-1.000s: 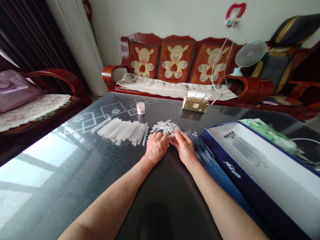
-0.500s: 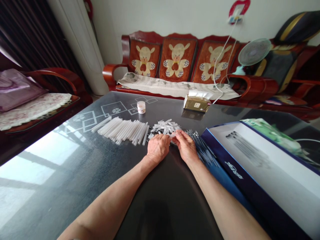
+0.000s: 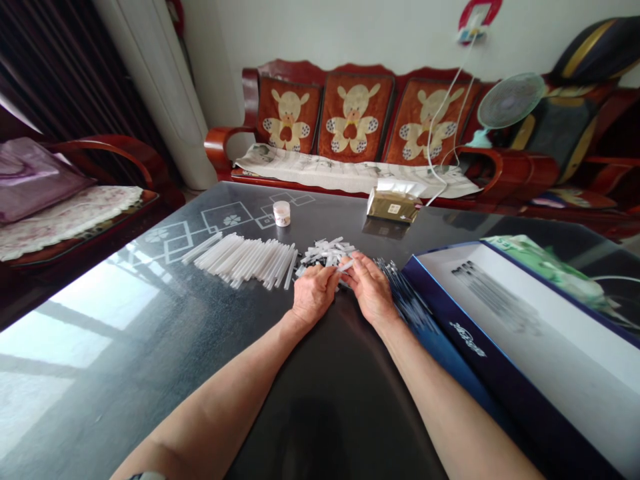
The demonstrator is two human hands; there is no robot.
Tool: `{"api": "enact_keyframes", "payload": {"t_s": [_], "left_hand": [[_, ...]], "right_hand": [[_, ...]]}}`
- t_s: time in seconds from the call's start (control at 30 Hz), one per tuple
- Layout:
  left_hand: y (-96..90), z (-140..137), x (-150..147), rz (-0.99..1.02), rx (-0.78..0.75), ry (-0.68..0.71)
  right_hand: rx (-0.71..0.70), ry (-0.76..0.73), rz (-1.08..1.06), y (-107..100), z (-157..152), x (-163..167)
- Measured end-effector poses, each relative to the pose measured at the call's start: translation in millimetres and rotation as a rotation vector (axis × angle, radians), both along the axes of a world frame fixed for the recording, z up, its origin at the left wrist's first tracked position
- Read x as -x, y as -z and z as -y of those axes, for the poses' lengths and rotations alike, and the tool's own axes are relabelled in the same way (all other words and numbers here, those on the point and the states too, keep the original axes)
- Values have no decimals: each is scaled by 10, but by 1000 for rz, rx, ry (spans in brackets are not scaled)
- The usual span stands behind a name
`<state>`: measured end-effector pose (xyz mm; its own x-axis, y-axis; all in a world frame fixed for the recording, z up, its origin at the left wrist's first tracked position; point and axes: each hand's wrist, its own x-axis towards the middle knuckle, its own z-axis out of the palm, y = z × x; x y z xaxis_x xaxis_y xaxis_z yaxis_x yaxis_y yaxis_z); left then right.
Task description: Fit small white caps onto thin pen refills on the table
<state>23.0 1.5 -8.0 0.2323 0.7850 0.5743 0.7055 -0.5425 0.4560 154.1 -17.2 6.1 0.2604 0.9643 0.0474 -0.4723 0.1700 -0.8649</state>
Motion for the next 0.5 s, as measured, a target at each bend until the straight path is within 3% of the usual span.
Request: {"api": "enact_keyframes", "payload": {"t_s": [0.27,0.4,0.5], "left_hand": [[-59,31,7,-119,-101,-24],[-97,56,1,-121,-51,11],[-114,63,-8,-16,36,87]], "right_hand": [[45,45,-41,72,7,69],[-7,73,25,81,17,84],[-33,78,46,66,18,82]]}}
